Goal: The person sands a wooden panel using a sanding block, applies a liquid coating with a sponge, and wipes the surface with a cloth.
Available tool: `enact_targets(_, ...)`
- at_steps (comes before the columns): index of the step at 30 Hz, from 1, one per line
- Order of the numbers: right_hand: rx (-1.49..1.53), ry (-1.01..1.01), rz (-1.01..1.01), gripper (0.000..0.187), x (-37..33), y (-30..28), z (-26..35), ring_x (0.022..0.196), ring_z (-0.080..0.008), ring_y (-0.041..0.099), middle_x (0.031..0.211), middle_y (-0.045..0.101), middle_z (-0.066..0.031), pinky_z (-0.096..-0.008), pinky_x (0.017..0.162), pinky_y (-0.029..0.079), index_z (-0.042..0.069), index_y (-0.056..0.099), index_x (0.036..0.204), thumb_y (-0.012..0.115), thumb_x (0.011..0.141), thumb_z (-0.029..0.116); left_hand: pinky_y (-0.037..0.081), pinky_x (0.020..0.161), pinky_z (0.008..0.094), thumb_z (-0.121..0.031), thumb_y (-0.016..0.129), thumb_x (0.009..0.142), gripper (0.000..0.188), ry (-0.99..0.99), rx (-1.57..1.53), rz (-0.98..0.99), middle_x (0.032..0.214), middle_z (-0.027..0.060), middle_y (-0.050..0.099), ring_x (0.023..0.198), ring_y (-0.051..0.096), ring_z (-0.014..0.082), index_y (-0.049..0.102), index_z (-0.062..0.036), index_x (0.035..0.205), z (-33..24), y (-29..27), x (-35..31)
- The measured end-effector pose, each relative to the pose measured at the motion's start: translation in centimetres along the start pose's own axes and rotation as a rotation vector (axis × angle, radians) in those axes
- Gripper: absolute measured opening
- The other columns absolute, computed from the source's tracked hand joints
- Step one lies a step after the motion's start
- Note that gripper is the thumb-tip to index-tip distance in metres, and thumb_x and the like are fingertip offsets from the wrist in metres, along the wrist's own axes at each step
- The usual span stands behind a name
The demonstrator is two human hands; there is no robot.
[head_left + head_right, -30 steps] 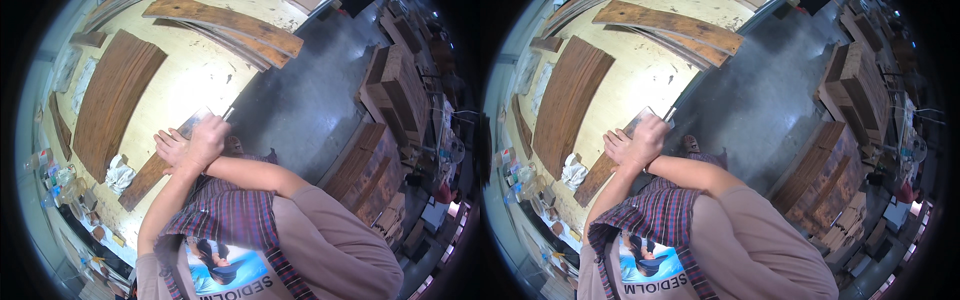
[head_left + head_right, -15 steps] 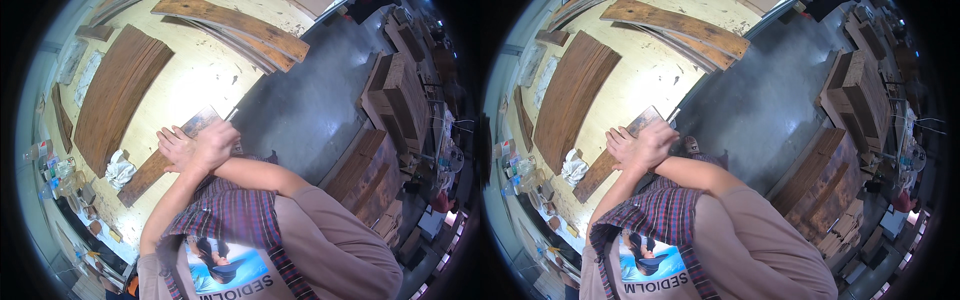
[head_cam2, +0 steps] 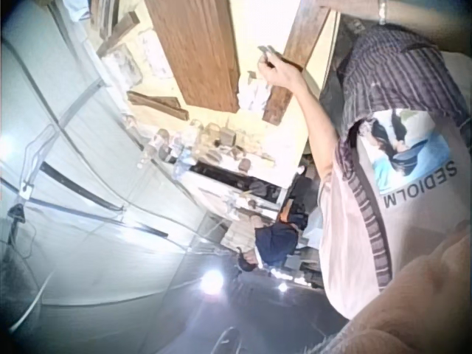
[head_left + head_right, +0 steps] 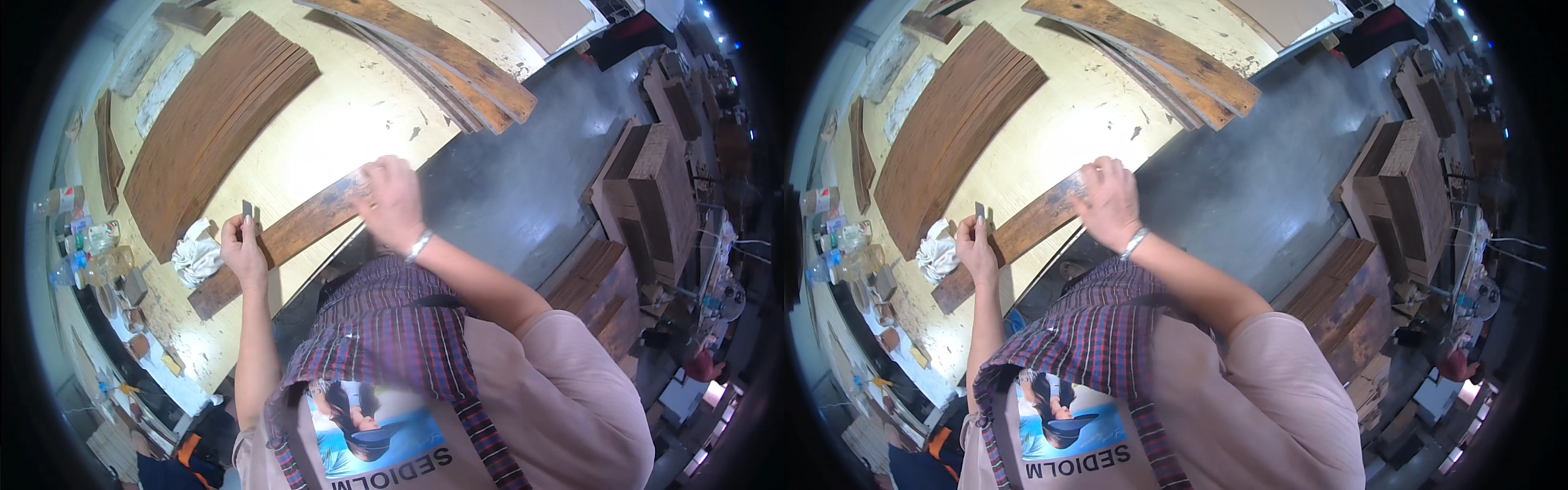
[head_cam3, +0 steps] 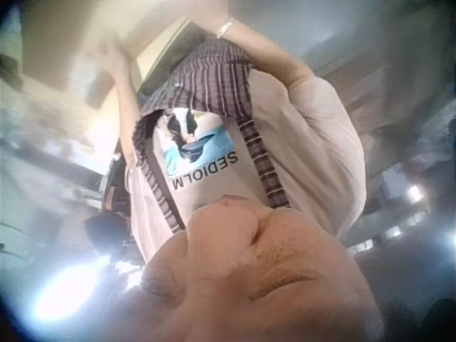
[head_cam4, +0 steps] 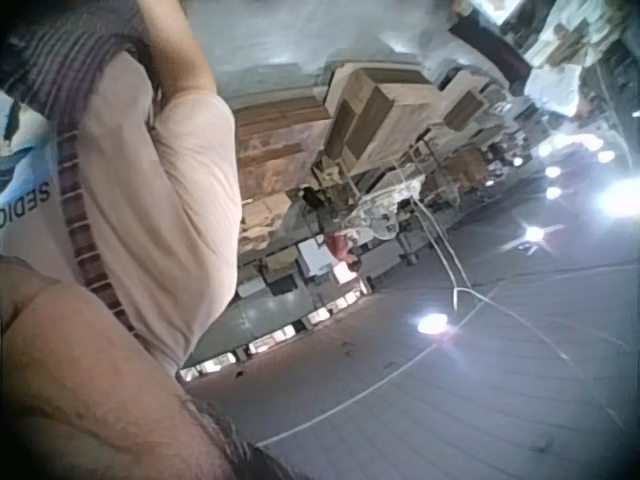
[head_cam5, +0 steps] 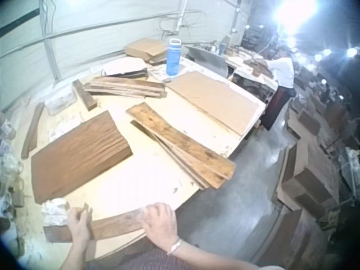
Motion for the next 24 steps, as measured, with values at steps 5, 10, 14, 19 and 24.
enact_targets(5, 0.269, 0.363, 0.171, 0.033, 1.0, -1.4, -2.4, 0.072, -0.0206, 0.062, 0.085, 0.065, -0.0075, -0.0328, 0.068, 0.053, 0.002, 0.066, 0.095, 0.085, 0.070, 0.011, 0.045, 0.066, 0.0237, -0.012, 0.065, 0.094, 0.014, -0.018, 0.000, 0.008, 0.079, -0.0004, 0.061, 0.071, 0.053, 0.0074, 0.065, 0.0014, 0.093, 1.0, 0.7, 0.3)
enact_targets(10, 0.430, 0.460, 0.278, 0.018, 2.7, -1.0, -4.3, 0.063, -0.0112, 0.062, 0.070, 0.068, -0.0063, -0.0266, 0.061, 0.051, 0.000, 0.072, 0.088, 0.081, 0.073, 0.006, 0.046, 0.066, 0.0246, -0.012, 0.067, 0.092, 0.012, 0.006, 0.044, -0.010, 0.078, 0.0012, 0.061, 0.070, 0.054, 0.0091, 0.067, 0.0005, 0.094, 0.7, 0.8, 0.2)
enact_targets(14, 0.547, 0.496, 0.359, 0.009, 3.5, -0.6, -5.4, 0.060, -0.0102, 0.062, 0.066, 0.067, -0.0067, -0.0249, 0.057, 0.049, -0.003, 0.073, 0.084, 0.076, 0.078, 0.002, 0.046, 0.065, 0.0251, -0.012, 0.068, 0.091, 0.011, 0.033, 0.085, -0.027, 0.076, 0.0017, 0.061, 0.068, 0.054, 0.0098, 0.068, -0.0005, 0.092, 0.3, 0.9, 0.2)
enact_targets(19, 0.650, 0.505, 0.399, 0.003, 3.8, -0.4, -5.9, 0.056, -0.0093, 0.059, 0.066, 0.066, -0.0061, -0.0251, 0.052, 0.047, -0.005, 0.072, 0.083, 0.071, 0.081, -0.003, 0.046, 0.064, 0.0258, -0.014, 0.069, 0.090, 0.013, -0.004, 0.107, -0.039, 0.075, 0.0030, 0.061, 0.066, 0.054, 0.0107, 0.068, -0.0007, 0.089, -0.5, 0.9, 0.3)
enact_targets(24, 0.626, 0.510, 0.344, 0.005, 3.4, -0.3, -6.0, 0.056, -0.0107, 0.060, 0.067, 0.066, -0.0059, -0.0262, 0.053, 0.047, -0.006, 0.071, 0.085, 0.067, 0.082, -0.004, 0.046, 0.063, 0.0257, -0.013, 0.069, 0.090, 0.013, 0.000, 0.144, -0.025, 0.074, 0.0025, 0.061, 0.065, 0.054, 0.0104, 0.068, -0.0007, 0.088, -0.9, 0.9, -0.3)
Point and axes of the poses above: each hand's wrist, its own x-axis towards the middle knuckle, its own y-axis out of the palm, z = x × y, the point moved 2 cm from there along x, towards the middle knuckle
